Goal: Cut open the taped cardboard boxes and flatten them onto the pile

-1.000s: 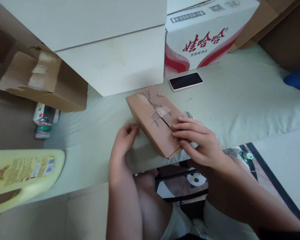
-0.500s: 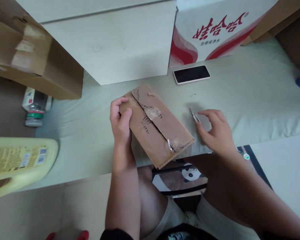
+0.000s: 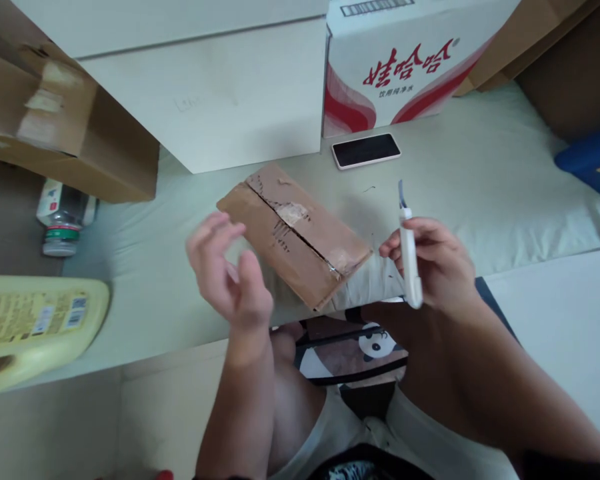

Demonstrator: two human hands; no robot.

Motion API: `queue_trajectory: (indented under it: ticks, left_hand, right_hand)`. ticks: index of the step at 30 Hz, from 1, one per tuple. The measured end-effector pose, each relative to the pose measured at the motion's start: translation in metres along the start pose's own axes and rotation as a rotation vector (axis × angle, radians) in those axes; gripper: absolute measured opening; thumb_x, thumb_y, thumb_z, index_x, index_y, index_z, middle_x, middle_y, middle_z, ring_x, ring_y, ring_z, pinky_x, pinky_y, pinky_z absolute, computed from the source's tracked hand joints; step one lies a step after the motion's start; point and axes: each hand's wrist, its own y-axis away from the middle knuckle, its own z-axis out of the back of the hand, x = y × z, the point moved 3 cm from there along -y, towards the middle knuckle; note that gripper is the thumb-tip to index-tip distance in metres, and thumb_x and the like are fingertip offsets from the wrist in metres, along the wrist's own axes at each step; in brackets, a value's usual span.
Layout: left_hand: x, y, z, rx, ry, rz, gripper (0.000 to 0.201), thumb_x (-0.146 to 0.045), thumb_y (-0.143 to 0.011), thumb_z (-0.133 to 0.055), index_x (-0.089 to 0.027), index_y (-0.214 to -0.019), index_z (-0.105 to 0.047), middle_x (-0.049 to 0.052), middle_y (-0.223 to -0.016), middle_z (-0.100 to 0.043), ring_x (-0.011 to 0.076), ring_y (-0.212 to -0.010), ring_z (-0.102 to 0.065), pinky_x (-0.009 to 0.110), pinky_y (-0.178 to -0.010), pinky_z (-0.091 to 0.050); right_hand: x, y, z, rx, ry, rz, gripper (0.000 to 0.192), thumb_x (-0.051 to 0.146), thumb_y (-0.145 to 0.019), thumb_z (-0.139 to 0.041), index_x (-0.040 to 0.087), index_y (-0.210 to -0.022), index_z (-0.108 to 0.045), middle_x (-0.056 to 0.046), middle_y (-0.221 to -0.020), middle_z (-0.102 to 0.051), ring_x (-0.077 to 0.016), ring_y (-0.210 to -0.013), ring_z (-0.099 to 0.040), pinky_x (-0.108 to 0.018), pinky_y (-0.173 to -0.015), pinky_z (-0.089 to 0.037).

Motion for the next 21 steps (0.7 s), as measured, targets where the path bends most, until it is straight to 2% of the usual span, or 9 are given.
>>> queue_trajectory:
  ticks: [2,4,6,9,13,16,21]
  left_hand:
    - [-0.021,0.013,-0.002,0.192,0.001,-0.151,0.032,-0.033,-0.092,-0.055,-0.031,-0.118,-0.073,0.006,-0.121,-0.070,0.0313,-0.125,-0.062,0.054,-0.114,-0.042]
    - [-0.030,0.025,-0.007,0.368,-0.038,-0.235,0.036,-0.034,-0.087,-0.057,-0.032,-0.119,-0.075,0.005,-0.119,-0.075,0.0325,-0.122,-0.064,0.054,-0.114,-0.040]
    - [-0.031,0.033,-0.012,0.437,-0.066,-0.254,0.034,-0.030,-0.084,-0.059,-0.033,-0.113,-0.078,0.004,-0.109,-0.079,0.0304,-0.112,-0.070,0.053,-0.114,-0.038]
    - [-0.027,0.037,-0.017,0.341,-0.051,-0.263,0.027,-0.024,-0.083,-0.057,-0.031,-0.098,-0.079,0.001,-0.092,-0.081,0.0258,-0.090,-0.074,0.049,-0.101,-0.045]
    - [-0.027,0.036,-0.023,0.223,-0.022,-0.323,0.016,-0.021,-0.083,-0.056,-0.024,-0.083,-0.071,0.003,-0.080,-0.077,0.0233,-0.077,-0.071,0.043,-0.080,-0.050]
    - [-0.030,0.034,-0.026,0.213,-0.015,-0.333,0.013,-0.020,-0.084,-0.054,-0.022,-0.081,-0.066,0.004,-0.077,-0.074,0.0224,-0.074,-0.068,0.042,-0.075,-0.049]
    - [-0.031,0.035,-0.026,0.287,-0.049,-0.356,0.024,-0.030,-0.091,-0.049,-0.021,-0.091,-0.071,0.006,-0.084,-0.075,0.0241,-0.081,-0.067,0.044,-0.078,-0.047]
  right_hand:
    - [0.008,0.003,-0.004,-0.031,-0.053,0.071,0.021,0.035,-0.080,-0.068,0.034,-0.100,-0.064,0.001,-0.075,-0.067,-0.0217,-0.071,-0.072,-0.043,-0.073,-0.063]
    - [0.015,0.009,-0.010,-0.036,-0.051,0.150,0.020,0.039,-0.081,-0.073,0.034,-0.096,-0.062,0.005,-0.064,-0.060,-0.0197,-0.059,-0.067,-0.041,-0.066,-0.063]
    - [0.021,0.020,-0.016,-0.016,-0.047,0.209,0.017,0.038,-0.088,-0.073,0.033,-0.092,-0.058,0.008,-0.055,-0.053,-0.0160,-0.046,-0.059,-0.035,-0.054,-0.058]
    - [0.026,0.038,-0.027,0.079,-0.019,0.245,0.012,0.039,-0.100,-0.063,0.030,-0.095,-0.056,0.009,-0.052,-0.055,-0.0127,-0.039,-0.052,-0.026,-0.041,-0.047]
    - [0.028,0.047,-0.040,0.228,0.307,0.305,0.023,0.045,-0.103,-0.056,0.025,-0.110,-0.063,0.003,-0.067,-0.068,-0.0124,-0.049,-0.060,-0.025,-0.047,-0.049]
    - [0.035,0.044,-0.046,0.253,0.515,0.460,0.021,0.036,-0.103,-0.057,0.021,-0.113,-0.067,-0.001,-0.077,-0.074,-0.0118,-0.058,-0.065,-0.025,-0.057,-0.055]
    - [0.043,0.040,-0.049,0.283,0.564,0.652,0.019,0.026,-0.102,-0.054,0.019,-0.113,-0.068,-0.005,-0.083,-0.076,-0.0144,-0.068,-0.072,-0.025,-0.062,-0.059]
